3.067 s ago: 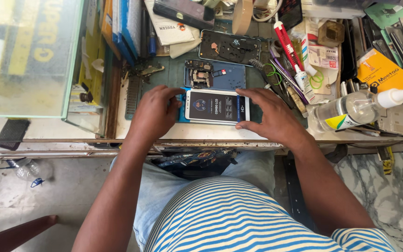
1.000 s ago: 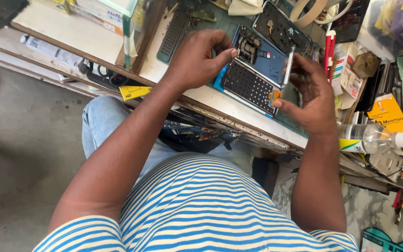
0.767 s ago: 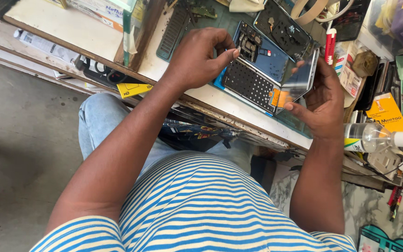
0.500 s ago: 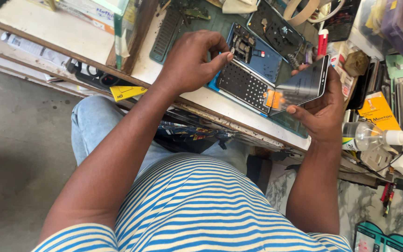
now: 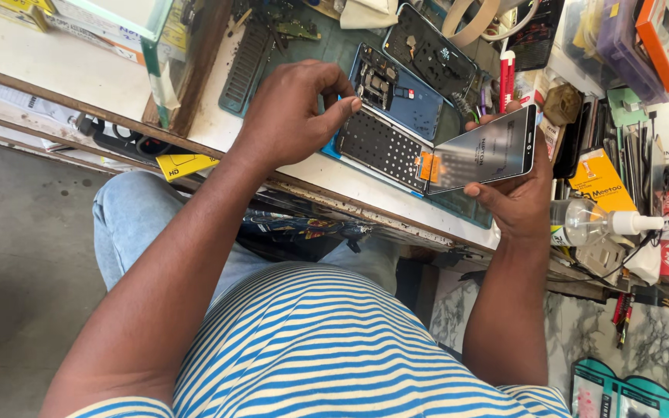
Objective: The person handles a disassembled smartphone, repeatedly opening and closing the screen assembly to check connections. They then apply adhesive from a tube along the edges of the phone's internal frame.
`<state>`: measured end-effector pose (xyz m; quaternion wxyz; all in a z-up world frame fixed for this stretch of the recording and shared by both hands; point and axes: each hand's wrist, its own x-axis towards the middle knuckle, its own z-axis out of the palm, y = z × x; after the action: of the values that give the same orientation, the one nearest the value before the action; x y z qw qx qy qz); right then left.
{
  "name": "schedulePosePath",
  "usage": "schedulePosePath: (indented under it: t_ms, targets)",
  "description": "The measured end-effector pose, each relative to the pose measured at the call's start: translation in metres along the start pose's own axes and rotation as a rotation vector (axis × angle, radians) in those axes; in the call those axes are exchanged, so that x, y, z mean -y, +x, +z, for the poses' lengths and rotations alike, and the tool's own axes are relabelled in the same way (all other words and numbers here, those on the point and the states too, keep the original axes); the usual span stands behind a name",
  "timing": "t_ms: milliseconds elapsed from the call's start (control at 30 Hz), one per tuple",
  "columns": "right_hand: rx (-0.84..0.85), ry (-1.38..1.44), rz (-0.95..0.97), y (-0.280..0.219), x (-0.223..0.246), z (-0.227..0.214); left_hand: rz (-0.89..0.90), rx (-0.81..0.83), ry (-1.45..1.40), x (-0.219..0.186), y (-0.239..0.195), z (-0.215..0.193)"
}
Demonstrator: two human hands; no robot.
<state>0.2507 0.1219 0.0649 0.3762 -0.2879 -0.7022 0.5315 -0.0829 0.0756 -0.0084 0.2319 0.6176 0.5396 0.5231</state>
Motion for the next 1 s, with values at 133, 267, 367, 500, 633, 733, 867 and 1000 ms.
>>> schedulePosePath:
  t_ms: [133, 267, 367, 500, 633, 733, 867, 1000]
  targets:
    - [0.002, 0.016, -0.006, 0.0, -0.0003, -0.0002, 0.006, 0.004, 0.019, 0.0002, 0.0005, 0.0007]
    - [-0.003, -0.007, -0.006, -0.0009, 0.001, -0.0006, 0.014, 0.013, 0.018, 0.0006, 0.0006, 0.0012]
    - [0.0, -0.003, -0.009, -0.0009, 0.0021, 0.0002, 0.024, 0.015, 0.033, -0.0001, -0.0001, 0.0004]
    - [-0.002, -0.02, -0.014, -0.0022, 0.0055, 0.0002, 0.017, 0.028, 0.046, -0.0027, 0.0002, -0.0005]
    - [-0.003, -0.037, -0.018, -0.0025, 0.0066, 0.0001, -0.02, 0.05, 0.043, -0.0047, 0.0006, -0.0009]
    - [-0.005, -0.04, -0.02, -0.0022, 0.007, -0.0007, -0.021, 0.052, 0.032, -0.0049, 0.0004, -0.0013]
    - [0.008, -0.074, -0.025, -0.0004, 0.0072, -0.0016, -0.013, 0.052, 0.04, -0.0048, 0.0, -0.0011]
    - [0.042, -0.141, -0.02, 0.0069, 0.0089, 0.001, 0.011, 0.051, 0.032, -0.0069, 0.0, -0.0031]
